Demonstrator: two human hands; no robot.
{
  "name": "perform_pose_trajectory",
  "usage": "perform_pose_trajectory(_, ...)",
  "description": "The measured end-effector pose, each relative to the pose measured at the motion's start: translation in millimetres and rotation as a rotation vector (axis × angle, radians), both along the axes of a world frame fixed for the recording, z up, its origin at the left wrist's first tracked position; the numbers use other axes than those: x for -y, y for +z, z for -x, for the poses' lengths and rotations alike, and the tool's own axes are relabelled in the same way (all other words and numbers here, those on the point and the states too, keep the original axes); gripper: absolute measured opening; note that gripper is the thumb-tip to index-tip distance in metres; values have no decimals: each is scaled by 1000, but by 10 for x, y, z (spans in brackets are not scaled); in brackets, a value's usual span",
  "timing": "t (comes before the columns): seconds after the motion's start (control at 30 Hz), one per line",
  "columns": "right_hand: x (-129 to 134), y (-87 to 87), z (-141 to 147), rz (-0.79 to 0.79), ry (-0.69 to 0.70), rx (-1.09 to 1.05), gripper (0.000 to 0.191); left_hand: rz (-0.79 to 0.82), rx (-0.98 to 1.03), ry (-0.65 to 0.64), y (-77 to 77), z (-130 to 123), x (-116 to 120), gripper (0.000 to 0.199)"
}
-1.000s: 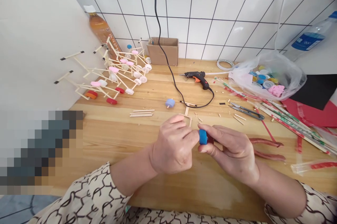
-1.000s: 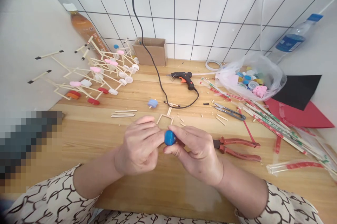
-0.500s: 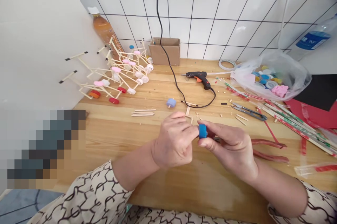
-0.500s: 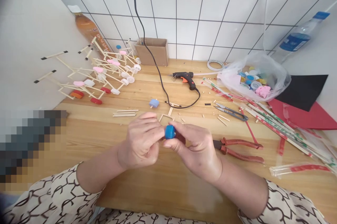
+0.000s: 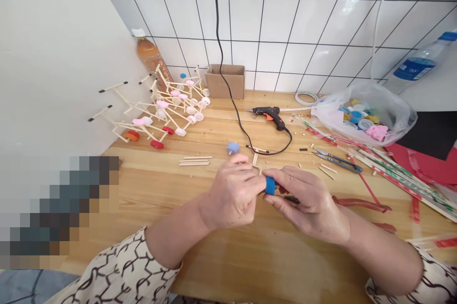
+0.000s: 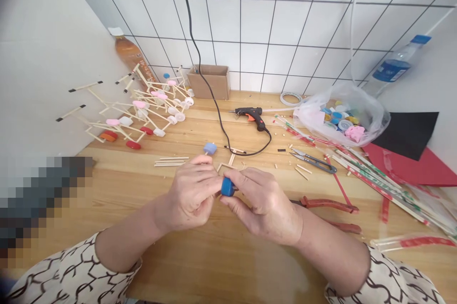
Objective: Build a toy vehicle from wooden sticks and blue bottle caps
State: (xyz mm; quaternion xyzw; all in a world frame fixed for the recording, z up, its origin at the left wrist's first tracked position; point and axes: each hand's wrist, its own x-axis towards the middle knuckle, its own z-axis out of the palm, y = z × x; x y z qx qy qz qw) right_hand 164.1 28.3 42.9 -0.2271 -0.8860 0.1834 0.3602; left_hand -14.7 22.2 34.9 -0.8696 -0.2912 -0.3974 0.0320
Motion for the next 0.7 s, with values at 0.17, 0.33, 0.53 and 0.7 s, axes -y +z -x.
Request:
perform_pose_trajectory(0.17,25,-41,23,17,-59,18,27,44,12,31,-49,3,28,16)
perform_pose_trajectory(0.33,23,-133,53,-29,-155,1,31,113,29,92,-102,-14,52,16)
perform_pose_trajectory(0.53,-16,-227,73,-4,-221,-9,33,235,90,112,-159,-34,41,20)
perform_pose_trajectory(0.7,-38,-290,80,-161,-197,83,29,245,108,109,-193,-56,34,19)
